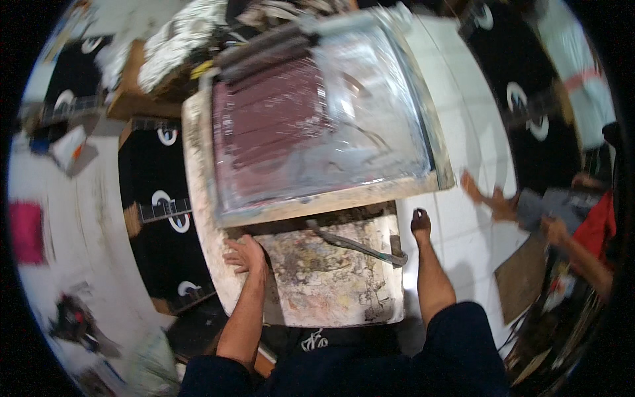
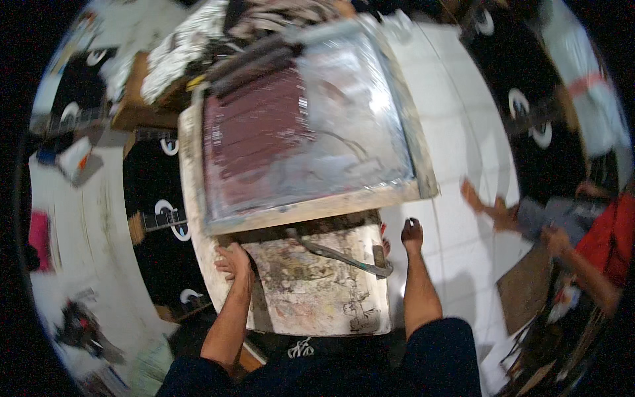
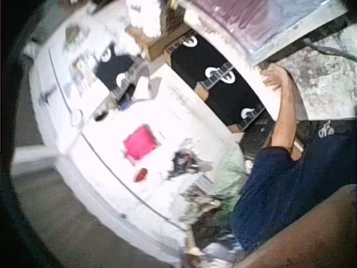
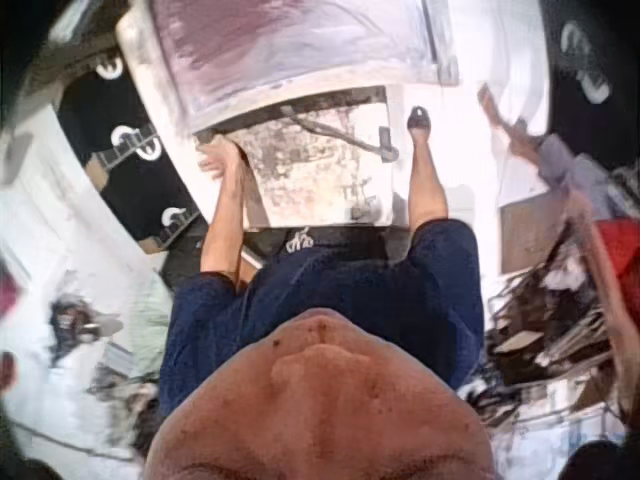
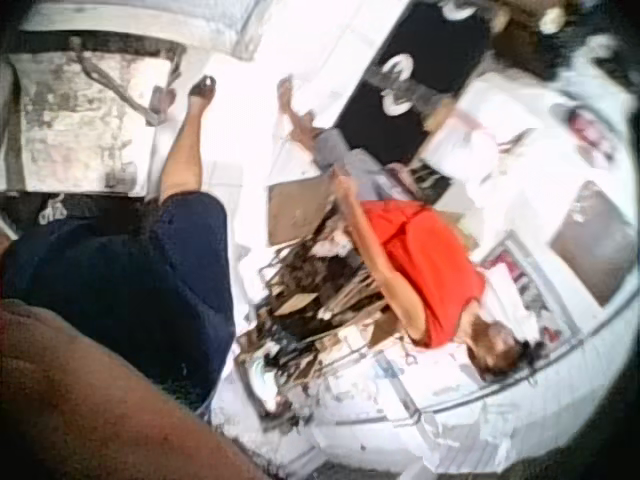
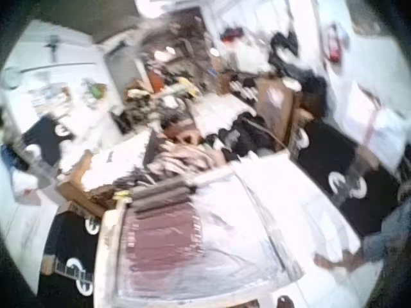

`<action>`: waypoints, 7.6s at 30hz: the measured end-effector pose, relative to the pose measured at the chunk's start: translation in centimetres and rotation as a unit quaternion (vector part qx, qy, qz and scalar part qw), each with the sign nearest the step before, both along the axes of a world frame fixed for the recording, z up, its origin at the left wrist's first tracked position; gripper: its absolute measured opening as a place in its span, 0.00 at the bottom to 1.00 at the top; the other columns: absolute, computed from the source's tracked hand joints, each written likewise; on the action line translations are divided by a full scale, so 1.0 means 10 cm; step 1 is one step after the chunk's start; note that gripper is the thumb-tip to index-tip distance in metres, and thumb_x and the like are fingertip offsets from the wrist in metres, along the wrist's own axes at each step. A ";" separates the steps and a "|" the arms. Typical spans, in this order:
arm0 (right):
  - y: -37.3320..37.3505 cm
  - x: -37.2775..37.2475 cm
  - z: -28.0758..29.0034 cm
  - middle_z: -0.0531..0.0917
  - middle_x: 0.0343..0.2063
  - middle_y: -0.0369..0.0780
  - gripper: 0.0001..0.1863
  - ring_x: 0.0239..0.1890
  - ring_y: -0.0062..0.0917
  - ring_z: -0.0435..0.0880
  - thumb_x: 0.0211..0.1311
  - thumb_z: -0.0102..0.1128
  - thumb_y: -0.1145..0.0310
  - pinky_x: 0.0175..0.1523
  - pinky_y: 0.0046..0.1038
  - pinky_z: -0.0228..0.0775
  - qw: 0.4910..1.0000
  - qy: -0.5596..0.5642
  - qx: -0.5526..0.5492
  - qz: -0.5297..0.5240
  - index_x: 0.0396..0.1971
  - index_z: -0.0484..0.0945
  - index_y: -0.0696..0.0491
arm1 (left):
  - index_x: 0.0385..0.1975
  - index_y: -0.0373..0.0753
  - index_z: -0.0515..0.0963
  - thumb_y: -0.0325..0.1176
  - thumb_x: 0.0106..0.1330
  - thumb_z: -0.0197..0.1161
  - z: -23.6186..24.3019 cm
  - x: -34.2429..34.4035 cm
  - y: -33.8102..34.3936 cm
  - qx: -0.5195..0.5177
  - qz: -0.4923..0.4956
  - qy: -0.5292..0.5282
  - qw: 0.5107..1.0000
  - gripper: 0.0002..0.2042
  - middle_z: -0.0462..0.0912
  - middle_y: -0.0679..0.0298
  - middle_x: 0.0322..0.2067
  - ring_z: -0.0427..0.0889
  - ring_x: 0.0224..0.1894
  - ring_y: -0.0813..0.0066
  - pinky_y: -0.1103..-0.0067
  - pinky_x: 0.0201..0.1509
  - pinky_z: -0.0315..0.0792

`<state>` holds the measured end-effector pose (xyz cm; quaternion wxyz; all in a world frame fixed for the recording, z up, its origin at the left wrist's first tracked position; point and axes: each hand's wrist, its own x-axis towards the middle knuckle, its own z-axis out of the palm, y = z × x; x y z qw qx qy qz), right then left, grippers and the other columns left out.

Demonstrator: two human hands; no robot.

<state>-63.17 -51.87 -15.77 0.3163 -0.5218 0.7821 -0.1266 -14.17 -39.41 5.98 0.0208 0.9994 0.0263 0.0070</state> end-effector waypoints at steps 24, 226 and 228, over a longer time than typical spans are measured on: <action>0.37 1.38 -1.11 0.78 0.60 0.42 0.29 0.64 0.36 0.74 0.63 0.65 0.64 0.67 0.40 0.68 0.835 -0.542 -0.026 0.091 0.65 0.75 0.35 | 0.64 0.41 0.73 0.54 0.77 0.50 0.46 0.03 -0.27 -0.338 -0.016 0.134 0.931 0.26 0.80 0.56 0.56 0.80 0.56 0.57 0.60 0.58 0.76; -2.61 3.93 7.35 0.80 0.63 0.47 0.33 0.65 0.46 0.79 0.66 0.41 0.40 0.68 0.44 0.69 0.867 0.211 -0.361 0.271 0.64 0.79 0.38 | 0.30 0.28 0.78 0.20 0.62 0.69 4.11 1.05 1.96 -0.394 -0.457 -0.264 0.752 0.05 0.74 0.55 0.25 0.74 0.30 0.58 0.68 0.35 0.68; -2.51 3.93 7.34 0.81 0.62 0.47 0.34 0.64 0.45 0.80 0.67 0.41 0.39 0.67 0.45 0.70 0.865 0.198 -0.370 0.275 0.61 0.81 0.44 | 0.35 0.29 0.82 0.19 0.60 0.70 4.32 0.67 1.95 -0.382 -0.489 -0.291 0.728 0.06 0.77 0.57 0.27 0.76 0.31 0.58 0.68 0.35 0.68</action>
